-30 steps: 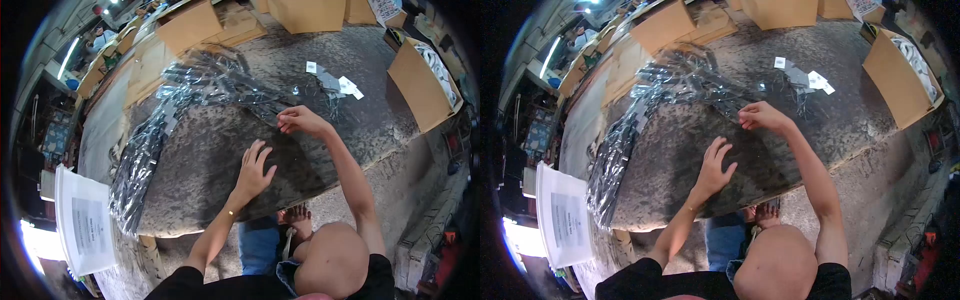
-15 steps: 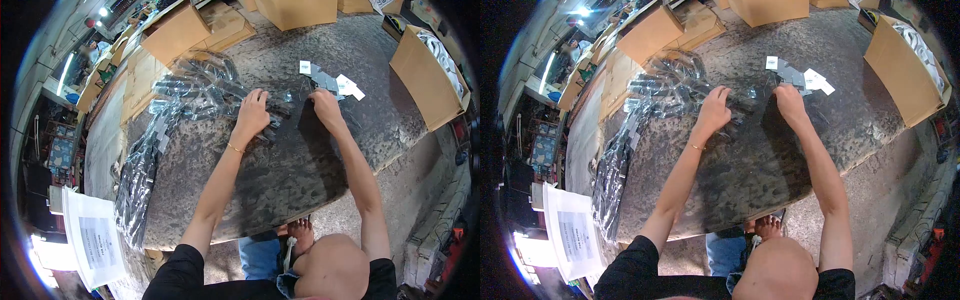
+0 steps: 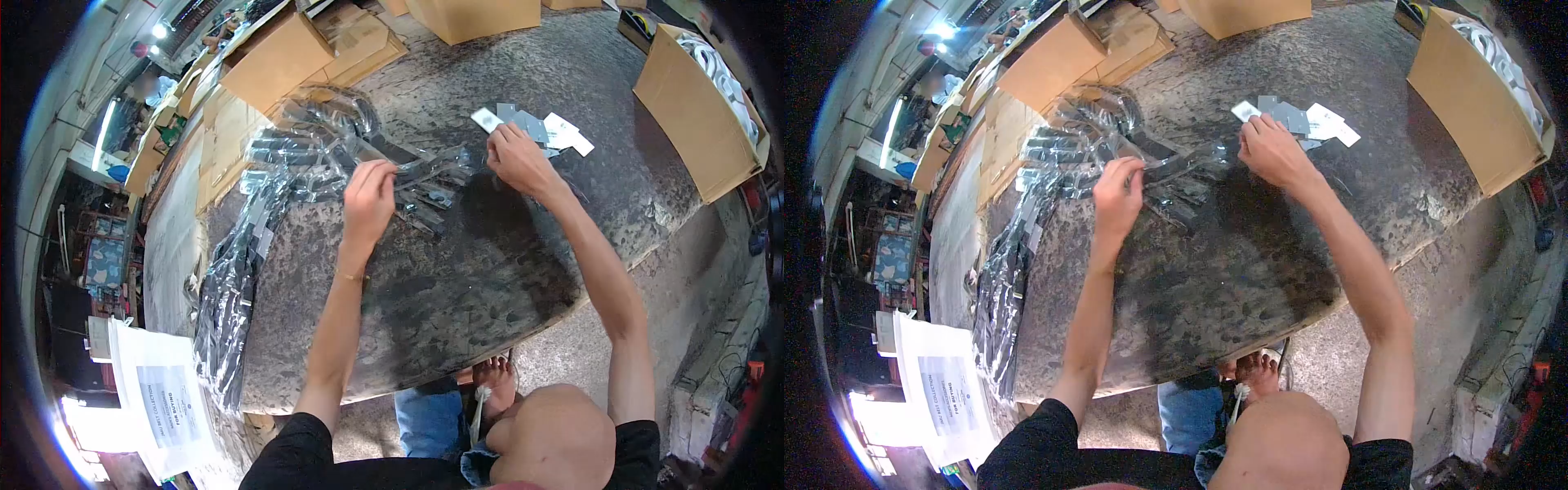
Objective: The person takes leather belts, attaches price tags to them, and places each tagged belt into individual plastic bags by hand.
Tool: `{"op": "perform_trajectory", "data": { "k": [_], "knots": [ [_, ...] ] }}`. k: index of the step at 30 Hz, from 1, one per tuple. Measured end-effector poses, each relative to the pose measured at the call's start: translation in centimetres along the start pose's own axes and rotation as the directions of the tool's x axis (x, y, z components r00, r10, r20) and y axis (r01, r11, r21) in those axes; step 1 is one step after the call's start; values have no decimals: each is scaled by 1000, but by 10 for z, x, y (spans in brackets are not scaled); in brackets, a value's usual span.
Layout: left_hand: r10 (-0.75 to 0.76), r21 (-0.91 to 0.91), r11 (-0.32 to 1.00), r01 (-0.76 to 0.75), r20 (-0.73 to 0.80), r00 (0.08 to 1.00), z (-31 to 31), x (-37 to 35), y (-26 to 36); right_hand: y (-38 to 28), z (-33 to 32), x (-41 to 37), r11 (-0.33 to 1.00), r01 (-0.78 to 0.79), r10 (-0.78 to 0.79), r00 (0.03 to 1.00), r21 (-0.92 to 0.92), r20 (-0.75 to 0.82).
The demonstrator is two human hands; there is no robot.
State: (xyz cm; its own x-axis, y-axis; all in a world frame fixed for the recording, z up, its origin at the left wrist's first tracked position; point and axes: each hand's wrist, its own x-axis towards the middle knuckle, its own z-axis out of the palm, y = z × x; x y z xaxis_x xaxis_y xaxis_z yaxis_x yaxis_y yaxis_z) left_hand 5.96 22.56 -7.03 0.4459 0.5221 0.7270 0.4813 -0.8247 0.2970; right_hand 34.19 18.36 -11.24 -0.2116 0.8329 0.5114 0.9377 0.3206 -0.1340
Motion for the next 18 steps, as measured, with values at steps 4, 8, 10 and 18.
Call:
{"op": "perform_trajectory", "data": {
  "k": [4, 8, 10, 18],
  "knots": [
    [-88, -75, 994, 81, -87, 992, -49, -6, 37, -58, -23, 3, 826, -152, 206, 978, 543, -39],
    [-255, -307, 924, 229, -47, 966, -81, -15, 94, -112, -68, -6, 464, -150, 146, 985, 873, 91],
    [-524, -499, 716, 488, 78, 848, -88, -15, 111, -126, -74, -17, 269, -163, 170, 978, 949, 120],
    [-427, -582, 434, 687, 539, 726, -72, -6, 102, -136, -119, -20, 135, -391, 277, 897, 910, 344]
  ]
}}
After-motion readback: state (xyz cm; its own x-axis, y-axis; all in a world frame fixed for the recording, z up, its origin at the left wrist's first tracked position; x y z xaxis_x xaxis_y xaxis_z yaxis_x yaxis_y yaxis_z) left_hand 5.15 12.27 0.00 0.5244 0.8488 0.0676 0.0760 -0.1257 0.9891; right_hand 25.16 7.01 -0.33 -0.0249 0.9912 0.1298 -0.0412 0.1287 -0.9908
